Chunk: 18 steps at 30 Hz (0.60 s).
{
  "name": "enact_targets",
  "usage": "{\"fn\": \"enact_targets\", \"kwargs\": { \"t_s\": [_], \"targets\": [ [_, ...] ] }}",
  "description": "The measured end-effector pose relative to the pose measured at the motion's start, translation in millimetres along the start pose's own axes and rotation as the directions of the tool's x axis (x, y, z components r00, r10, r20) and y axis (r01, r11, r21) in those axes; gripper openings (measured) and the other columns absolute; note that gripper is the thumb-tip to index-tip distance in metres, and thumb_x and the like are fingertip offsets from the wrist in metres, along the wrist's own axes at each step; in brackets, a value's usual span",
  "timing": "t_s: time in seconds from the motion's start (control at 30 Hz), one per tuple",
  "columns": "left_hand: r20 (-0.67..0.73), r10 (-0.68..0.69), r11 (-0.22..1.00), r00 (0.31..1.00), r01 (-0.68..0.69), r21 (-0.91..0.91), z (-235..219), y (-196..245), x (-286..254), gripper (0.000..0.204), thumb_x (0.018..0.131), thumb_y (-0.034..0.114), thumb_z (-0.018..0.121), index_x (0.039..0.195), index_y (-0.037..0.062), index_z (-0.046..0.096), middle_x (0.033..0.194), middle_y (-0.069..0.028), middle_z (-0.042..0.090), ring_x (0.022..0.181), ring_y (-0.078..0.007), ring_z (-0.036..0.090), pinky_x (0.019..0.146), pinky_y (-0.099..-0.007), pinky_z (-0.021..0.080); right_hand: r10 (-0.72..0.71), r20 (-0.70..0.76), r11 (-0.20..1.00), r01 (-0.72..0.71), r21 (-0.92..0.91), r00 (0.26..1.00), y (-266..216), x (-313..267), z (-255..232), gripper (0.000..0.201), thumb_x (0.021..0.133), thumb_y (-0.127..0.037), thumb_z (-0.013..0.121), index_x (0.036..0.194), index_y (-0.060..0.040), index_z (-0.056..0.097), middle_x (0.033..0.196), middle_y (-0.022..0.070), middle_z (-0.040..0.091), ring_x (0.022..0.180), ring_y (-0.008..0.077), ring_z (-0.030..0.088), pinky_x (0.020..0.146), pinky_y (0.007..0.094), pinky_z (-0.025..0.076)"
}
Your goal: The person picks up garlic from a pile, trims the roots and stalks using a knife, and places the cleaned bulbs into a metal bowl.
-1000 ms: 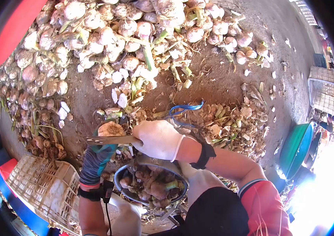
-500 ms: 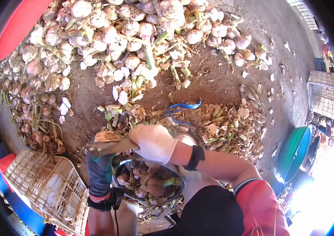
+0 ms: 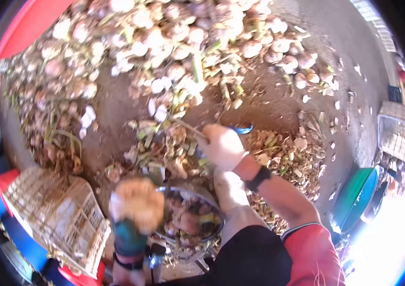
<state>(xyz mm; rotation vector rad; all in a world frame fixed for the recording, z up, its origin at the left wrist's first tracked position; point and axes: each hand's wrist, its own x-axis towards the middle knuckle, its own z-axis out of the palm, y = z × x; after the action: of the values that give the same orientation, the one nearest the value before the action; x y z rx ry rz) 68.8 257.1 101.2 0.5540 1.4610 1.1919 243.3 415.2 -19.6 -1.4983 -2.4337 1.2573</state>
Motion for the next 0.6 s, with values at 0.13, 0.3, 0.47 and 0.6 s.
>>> {"fn": "enact_targets", "kwargs": {
  "t_s": [0.13,0.3,0.47,0.6],
  "targets": [
    [-0.022,-0.080,0.994,0.997,0.078,-0.075,-19.9,2.6,21.5,0.050,0.082,0.030,0.055,0.120,-0.0020,0.048,0.105,-0.0092,0.059,0.092,-0.0174,0.059,0.080,-0.0291,0.049,-0.153,-0.148,0.969,0.178,0.173,0.977,-38.5,-0.2,-16.7,0.023,0.081,-0.021,0.060,0.068,-0.0021,0.055,0.064,0.0179,0.053,0.063,0.0368,0.057,0.059,0.0429,0.046],
    [0.145,0.277,0.508,0.950,-0.273,0.817,-38.8,-16.9,28.6,0.037,0.087,0.020,0.057,0.115,-0.0026,0.049,0.101,-0.0107,0.058,0.086,-0.0215,0.060,0.075,-0.0349,0.050,-0.481,0.001,0.869,0.477,0.132,0.877,-71.4,-19.8,-20.5,0.020,0.078,-0.024,0.062,0.069,-0.0065,0.056,0.066,0.0129,0.055,0.062,0.0332,0.058,0.056,0.0429,0.048],
    [-0.130,0.090,0.902,0.987,-0.026,0.431,-12.4,-12.6,30.5,0.037,0.081,0.018,0.065,0.109,-0.0018,0.052,0.102,-0.0153,0.058,0.086,-0.0224,0.060,0.075,-0.0356,0.049,-0.426,0.129,0.904,0.419,0.080,0.895,-71.0,-25.4,-9.6,0.016,0.076,-0.022,0.061,0.072,-0.0072,0.057,0.073,0.0124,0.057,0.066,0.0319,0.060,0.060,0.0414,0.049],
    [-0.193,-0.072,0.997,0.979,0.069,-0.026,19.5,11.7,27.8,0.023,0.080,0.015,0.051,0.098,0.0015,0.056,0.082,-0.0081,0.063,0.080,-0.0212,0.061,0.072,-0.0336,0.047,-0.208,0.112,0.975,0.215,-0.054,0.972,-27.6,-0.1,12.1,0.020,0.078,-0.024,0.061,0.070,-0.0063,0.057,0.068,0.0131,0.055,0.064,0.0325,0.059,0.055,0.0409,0.047]
  ]
}}
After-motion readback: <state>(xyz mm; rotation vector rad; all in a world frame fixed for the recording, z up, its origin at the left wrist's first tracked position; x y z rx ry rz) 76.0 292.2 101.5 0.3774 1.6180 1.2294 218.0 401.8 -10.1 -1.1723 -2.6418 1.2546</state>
